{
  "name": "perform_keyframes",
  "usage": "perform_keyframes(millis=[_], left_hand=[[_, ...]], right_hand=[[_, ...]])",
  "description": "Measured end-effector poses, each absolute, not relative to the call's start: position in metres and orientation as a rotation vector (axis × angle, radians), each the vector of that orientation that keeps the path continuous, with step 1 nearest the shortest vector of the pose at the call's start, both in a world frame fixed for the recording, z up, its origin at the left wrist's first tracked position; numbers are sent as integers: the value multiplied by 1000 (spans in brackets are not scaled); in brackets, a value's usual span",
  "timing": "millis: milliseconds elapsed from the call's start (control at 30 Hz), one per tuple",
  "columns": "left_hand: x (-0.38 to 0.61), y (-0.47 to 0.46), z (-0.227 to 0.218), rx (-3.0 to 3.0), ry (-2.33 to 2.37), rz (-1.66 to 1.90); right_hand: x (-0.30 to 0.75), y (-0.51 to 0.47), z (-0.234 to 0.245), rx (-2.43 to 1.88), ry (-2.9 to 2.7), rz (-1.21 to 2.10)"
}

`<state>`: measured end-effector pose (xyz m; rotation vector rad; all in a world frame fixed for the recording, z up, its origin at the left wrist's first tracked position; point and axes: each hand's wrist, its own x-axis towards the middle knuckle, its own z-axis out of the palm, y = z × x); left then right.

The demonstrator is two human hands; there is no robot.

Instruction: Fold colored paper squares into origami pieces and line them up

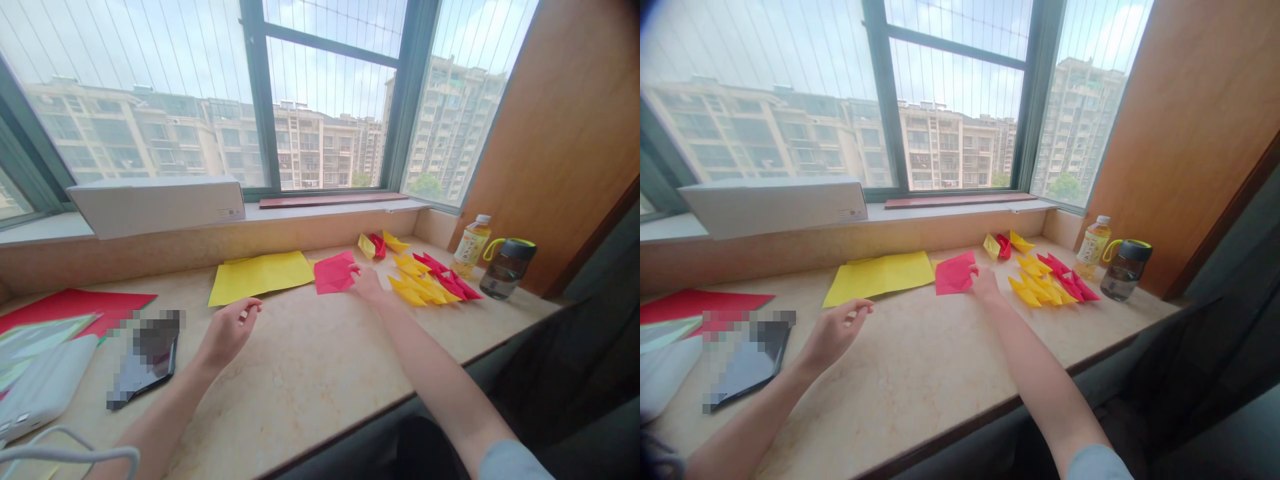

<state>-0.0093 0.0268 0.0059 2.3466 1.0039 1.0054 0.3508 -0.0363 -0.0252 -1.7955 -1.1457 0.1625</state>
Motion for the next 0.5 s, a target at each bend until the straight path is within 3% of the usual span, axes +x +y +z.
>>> perform_keyframes(millis=[200, 500], left_hand=[[-27, 58, -3, 2562, 1111, 1149], [-17, 73, 0, 2751, 1212, 770]], right_hand=[[361, -30, -29, -2021, -1135, 21], [316, -34, -19, -2003, -1328, -101]])
